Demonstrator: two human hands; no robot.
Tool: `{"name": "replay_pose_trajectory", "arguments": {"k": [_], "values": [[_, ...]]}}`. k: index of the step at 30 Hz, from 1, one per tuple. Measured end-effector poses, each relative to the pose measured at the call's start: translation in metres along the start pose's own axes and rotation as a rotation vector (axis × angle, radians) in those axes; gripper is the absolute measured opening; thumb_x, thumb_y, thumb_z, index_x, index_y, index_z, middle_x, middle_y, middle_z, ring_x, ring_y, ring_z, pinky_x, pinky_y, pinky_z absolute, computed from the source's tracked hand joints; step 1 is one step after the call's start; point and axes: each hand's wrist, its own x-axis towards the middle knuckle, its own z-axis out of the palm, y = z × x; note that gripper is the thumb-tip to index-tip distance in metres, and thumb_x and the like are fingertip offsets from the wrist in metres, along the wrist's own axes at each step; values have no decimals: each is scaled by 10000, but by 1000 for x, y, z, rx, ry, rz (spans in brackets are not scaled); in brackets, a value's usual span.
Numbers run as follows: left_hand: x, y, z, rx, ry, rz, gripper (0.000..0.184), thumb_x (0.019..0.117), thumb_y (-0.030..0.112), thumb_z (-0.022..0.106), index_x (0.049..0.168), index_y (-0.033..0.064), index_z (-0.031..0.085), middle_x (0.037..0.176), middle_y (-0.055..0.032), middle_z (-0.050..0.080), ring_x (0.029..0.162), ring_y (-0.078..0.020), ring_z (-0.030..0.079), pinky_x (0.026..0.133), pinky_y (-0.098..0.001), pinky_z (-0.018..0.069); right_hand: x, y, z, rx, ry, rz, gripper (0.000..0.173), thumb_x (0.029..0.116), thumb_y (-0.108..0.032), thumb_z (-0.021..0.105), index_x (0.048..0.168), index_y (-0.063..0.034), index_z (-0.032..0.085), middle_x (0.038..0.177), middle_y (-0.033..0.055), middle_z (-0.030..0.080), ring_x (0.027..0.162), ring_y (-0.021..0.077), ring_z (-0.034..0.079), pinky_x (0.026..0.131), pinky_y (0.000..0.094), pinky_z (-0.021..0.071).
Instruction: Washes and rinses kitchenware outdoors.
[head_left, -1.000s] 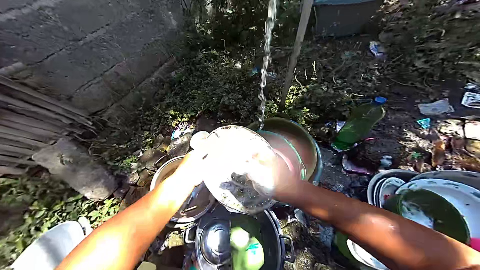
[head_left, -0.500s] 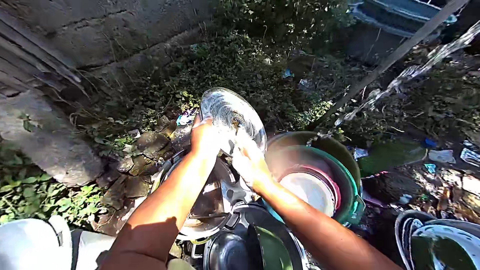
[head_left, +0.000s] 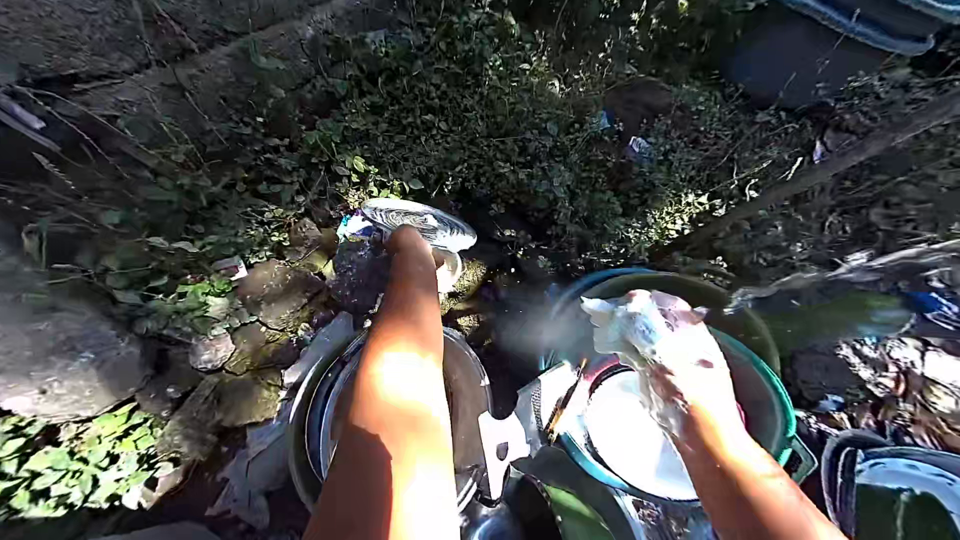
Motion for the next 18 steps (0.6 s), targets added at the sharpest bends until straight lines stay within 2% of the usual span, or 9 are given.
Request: {"name": "replay_pose_trajectory", "arguments": {"k": [2,5,7,8,10,11,12,15,18], "values": [[14,-17,3,62,-7,12,459,1064,274,497,1396,-42,529,1456,-257,507,1353,-369,494,1088,-559,429,-11,3,-10,-79,8,93,187,992,-169,563,1095,-28,629,877,-3,717,740,101,693,641,282,605],[35,-12,-3,29,-35,-6,533,1044,332,571,1427,-33,509,1488,-244,487,1387,-354,468,1118,-553,413,-31,13,-33,-147,-106,167,369,952,-122,582,1294,16,564,988,-6,687,832,71,676,719,259,599],[34,5,-30,68,-92,75,507,1044,296,569,1417,-44,513,1466,-254,497,1372,-367,470,1095,-572,415,-55,14,-48,-90,-278,165,349,933,-109,612,1266,-7,598,1063,-38,713,932,51,683,816,249,590],[28,13,-52,129,-155,162,504,1051,284,555,1442,-27,495,1473,-240,502,1382,-355,468,1107,-567,408,-66,9,-49,-70,-362,166,275,929,-106,631,1198,-50,637,1055,-92,719,952,12,675,848,220,578],[6,30,-106,383,-339,367,535,1063,296,518,1525,38,445,1559,-162,461,1456,-282,420,1185,-515,351,-84,7,-50,-71,-546,188,227,931,-146,641,1138,-67,686,1056,-81,723,979,9,669,892,228,570],[-9,32,-134,529,-405,449,520,1060,320,526,1508,61,485,1546,-141,486,1443,-264,443,1187,-510,352,-91,12,-53,-114,-660,180,246,972,-271,656,1169,-136,717,1096,-96,732,1007,-9,666,909,213,564],[-24,30,-162,656,-446,492,489,1055,346,546,1474,93,536,1508,-124,529,1409,-254,483,1172,-513,371,-99,17,-53,-162,-747,167,281,989,-330,639,1181,-142,720,1121,-81,731,1025,-14,663,922,210,562],[-52,-2,-254,849,-478,461,573,1035,444,550,1529,161,482,1540,-118,499,1426,-282,467,1168,-556,370,-128,27,-43,-249,-890,172,285,995,-289,619,1150,-83,740,1146,5,719,1077,21,649,965,225,540],[-80,-56,-319,832,-328,417,703,997,406,633,1587,123,375,1568,-196,441,1454,-358,418,1176,-605,336,-151,45,-26,-314,-928,34,252,968,-231,613,1116,-82,752,1122,34,734,1098,53,656,993,221,520]]}}
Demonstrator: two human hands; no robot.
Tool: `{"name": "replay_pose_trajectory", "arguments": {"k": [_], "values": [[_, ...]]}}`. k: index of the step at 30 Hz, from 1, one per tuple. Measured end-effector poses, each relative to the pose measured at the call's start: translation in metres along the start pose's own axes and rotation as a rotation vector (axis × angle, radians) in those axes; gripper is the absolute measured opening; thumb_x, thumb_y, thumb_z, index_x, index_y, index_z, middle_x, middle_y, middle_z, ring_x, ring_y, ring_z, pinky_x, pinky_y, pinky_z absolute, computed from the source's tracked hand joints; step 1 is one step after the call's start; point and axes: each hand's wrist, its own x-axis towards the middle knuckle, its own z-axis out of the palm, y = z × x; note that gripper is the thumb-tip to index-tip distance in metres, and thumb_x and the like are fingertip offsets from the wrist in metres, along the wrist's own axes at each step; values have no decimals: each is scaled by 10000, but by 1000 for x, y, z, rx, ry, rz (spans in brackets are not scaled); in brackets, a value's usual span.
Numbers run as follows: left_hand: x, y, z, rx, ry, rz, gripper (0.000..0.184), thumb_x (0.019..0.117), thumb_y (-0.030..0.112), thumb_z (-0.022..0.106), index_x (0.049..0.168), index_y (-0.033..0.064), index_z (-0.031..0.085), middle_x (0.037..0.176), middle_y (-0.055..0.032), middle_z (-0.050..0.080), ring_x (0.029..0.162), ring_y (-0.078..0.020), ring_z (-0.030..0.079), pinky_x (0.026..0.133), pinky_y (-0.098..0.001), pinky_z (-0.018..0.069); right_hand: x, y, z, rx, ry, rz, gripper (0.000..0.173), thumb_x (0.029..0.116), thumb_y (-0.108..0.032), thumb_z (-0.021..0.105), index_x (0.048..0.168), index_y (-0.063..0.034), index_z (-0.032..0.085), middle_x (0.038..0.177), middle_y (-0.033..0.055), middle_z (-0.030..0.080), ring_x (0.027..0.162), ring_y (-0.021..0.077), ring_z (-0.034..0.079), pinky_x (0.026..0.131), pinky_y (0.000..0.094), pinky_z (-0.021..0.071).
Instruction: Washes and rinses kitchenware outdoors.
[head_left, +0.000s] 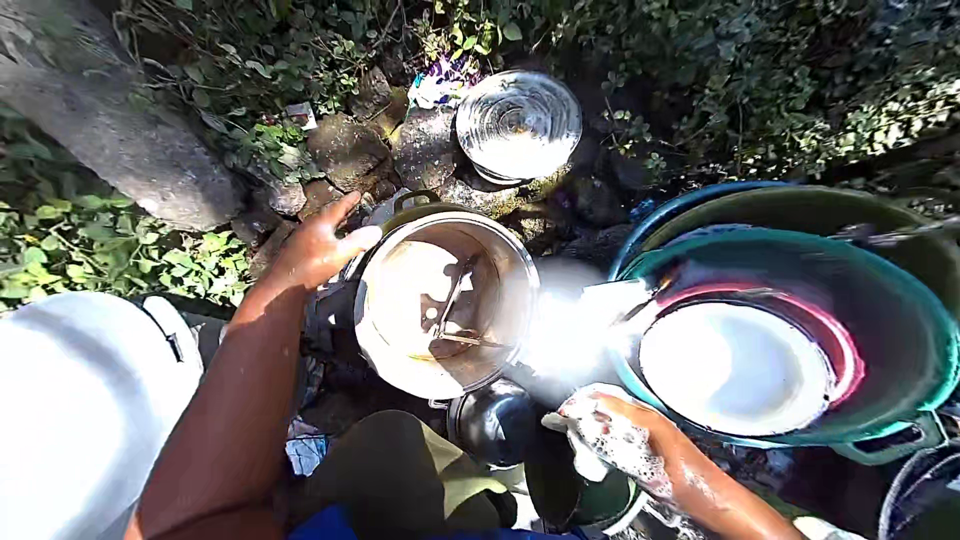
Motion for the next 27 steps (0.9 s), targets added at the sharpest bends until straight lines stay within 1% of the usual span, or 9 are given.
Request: {"name": "replay_pose_trajectory", "arguments": {"k": [2,4,6,10,12,14,19,23,27], "values": [[-35,-11,19,50,274,95,654,959,331,682,1511,49,473,1509,-237,493,1432,-369,442,1181,-570,336,4,4,14,-41,-33,37,263,952,-201,605,1125,-67,750,1118,63,738,1077,99,676,981,274,537],[-58,4,36,142,538,424,364,934,235,633,1141,-63,668,1177,-278,669,1173,-398,620,1032,-531,467,10,10,22,-62,-105,94,277,955,-203,604,1149,-58,738,1134,88,731,1085,151,682,990,344,541],[-71,41,49,178,359,584,221,886,159,605,878,-31,717,957,-223,721,1002,-381,683,924,-544,515,11,13,28,-85,-169,138,294,952,-186,610,1185,-50,726,1174,117,719,1121,208,673,1016,405,526],[-43,72,121,532,-647,364,264,1022,204,587,1147,0,698,1096,-196,692,1080,-359,664,949,-581,518,13,10,29,-149,-226,189,302,966,-181,615,1230,-66,709,1230,134,698,1177,244,651,1055,443,500],[-39,76,165,747,-893,159,296,1016,192,580,1110,-71,676,1130,-264,668,1110,-421,642,927,-632,502,7,8,25,-155,-202,196,303,962,-166,627,1237,-69,708,1242,129,696,1190,239,647,1066,434,494],[-41,72,200,807,-981,17,438,1074,236,486,1378,-74,541,1374,-306,566,1317,-458,530,1056,-666,414,-1,8,21,-108,-157,202,301,958,-153,638,1232,-51,705,1240,136,695,1190,230,644,1069,419,491],[-24,47,210,716,-943,118,432,1085,227,469,1400,-63,527,1382,-311,564,1329,-457,526,1099,-646,393,-19,16,-1,-1,-67,272,294,982,-188,624,1207,-10,688,1190,157,695,1139,222,650,1038,404,499],[-27,77,111,248,-696,-27,262,1058,171,539,1197,-46,590,941,-124,652,843,-204,637,803,-398,539,-27,19,-28,386,30,280,204,972,-155,594,1111,-13,641,930,29,679,841,77,648,798,277,559],[-71,90,31,-422,-191,-130,197,1087,222,386,1188,150,540,704,66,518,547,-28,497,500,-201,444,-37,-2,-71,862,125,184,110,1009,-119,490,1104,-109,545,801,-52,608,692,54,602,650,233,542]]}}
